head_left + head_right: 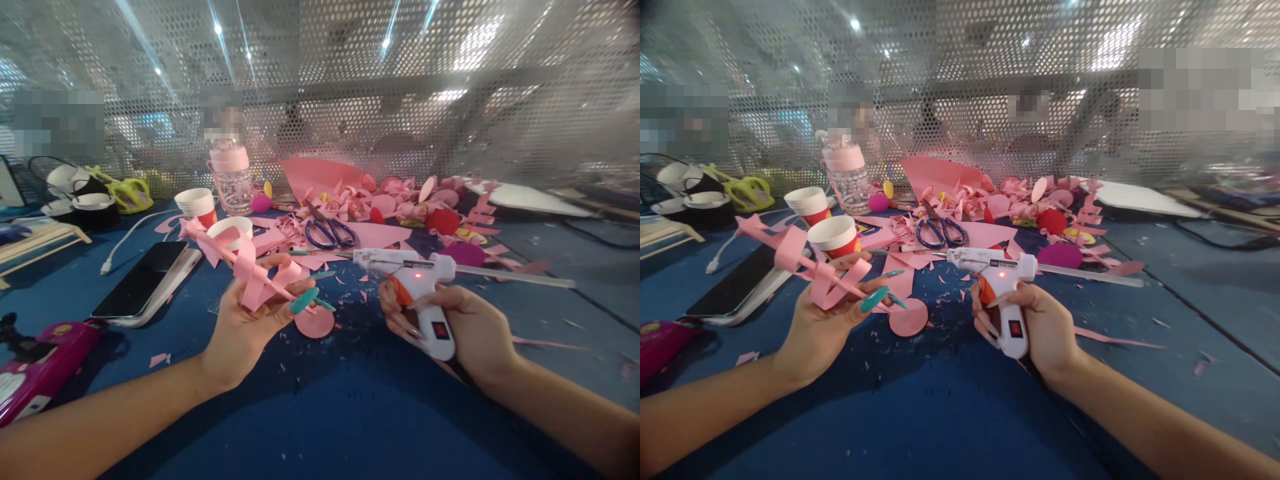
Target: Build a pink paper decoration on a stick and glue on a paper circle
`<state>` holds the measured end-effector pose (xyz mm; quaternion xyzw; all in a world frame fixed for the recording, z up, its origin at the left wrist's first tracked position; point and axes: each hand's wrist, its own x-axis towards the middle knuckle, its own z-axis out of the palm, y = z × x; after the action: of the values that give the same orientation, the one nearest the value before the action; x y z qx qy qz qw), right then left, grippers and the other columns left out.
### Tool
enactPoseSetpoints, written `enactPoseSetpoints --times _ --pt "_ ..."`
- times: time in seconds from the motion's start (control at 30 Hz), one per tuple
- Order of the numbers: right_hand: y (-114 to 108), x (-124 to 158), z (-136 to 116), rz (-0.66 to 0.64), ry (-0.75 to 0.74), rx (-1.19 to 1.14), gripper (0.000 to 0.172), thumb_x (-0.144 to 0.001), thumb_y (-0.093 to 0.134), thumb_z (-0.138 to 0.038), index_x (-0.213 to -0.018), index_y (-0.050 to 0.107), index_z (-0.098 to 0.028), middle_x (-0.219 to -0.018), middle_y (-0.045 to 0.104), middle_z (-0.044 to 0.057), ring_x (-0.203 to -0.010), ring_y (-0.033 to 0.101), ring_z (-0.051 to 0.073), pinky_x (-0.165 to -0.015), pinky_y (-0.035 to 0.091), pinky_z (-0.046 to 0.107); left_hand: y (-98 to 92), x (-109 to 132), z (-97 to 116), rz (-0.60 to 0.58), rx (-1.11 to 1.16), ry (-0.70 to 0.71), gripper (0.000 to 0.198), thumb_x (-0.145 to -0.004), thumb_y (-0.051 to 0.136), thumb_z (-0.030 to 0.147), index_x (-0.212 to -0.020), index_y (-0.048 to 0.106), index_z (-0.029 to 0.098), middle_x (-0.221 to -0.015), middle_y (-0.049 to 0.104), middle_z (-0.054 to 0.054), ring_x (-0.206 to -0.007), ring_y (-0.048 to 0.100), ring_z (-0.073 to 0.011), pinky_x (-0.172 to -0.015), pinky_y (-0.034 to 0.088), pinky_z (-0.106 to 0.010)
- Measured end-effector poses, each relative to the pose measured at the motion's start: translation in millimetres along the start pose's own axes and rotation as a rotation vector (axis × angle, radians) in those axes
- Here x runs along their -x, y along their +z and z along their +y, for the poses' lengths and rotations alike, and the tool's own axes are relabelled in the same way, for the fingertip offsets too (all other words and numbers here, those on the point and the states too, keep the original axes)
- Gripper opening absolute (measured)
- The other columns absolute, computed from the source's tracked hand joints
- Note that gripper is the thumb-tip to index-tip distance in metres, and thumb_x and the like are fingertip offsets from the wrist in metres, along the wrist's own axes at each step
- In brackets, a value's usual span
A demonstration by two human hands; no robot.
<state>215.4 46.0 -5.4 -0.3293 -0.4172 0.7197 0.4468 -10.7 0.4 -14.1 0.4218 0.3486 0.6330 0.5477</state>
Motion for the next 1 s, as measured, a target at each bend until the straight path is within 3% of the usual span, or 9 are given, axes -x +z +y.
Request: enactPoseSetpoints --times 0.67,0.9,1.0 --pt "0.1 -0.6 -0.2 -0.022 0.017 -0.005 0.021 -0.057 0.04 -0.02 -0.063 0.059 -0.014 -0.058 0.053 0.008 -0.043 0.041 0.013 -0.038 0.035 0.025 -0.5 1.9 0.1 -0.027 -0.072 0.054 0.058 -0.068 0.071 0.012 -0.119 0.052 0.029 -0.089 0.071 0.001 -0.083 0.068 -0.0183 -0.077 0.056 -0.027" --pt "-2.5 -1.7 -0.2 0.02 0.057 -0.04 0.019 -0.054 0.041 -0.02 -0.062 0.058 -0.015 -0.056 0.052 0.008 -0.043 0.042 0.014 -0.038 0.037 0.024 -0.5 0.1 -2.7 -0.05 -0.069 0.13 0.05 -0.069 0.069 0.008 -0.112 0.057 0.032 -0.103 0.067 0.003 -0.093 0.066 -0.0184 -0.075 0.057 -0.024" --pt "-2.1 -0.3 0.4 0.01 0.069 -0.094 0.018 -0.053 0.041 -0.02 -0.062 0.055 -0.017 -0.052 0.049 0.007 -0.043 0.041 0.015 -0.037 0.037 0.024 0.3 0.2 -1.9 -0.06 -0.06 0.118 0.048 -0.07 0.069 0.009 -0.112 0.058 0.031 -0.098 0.069 0.003 -0.092 0.066 -0.0177 -0.073 0.057 -0.023"
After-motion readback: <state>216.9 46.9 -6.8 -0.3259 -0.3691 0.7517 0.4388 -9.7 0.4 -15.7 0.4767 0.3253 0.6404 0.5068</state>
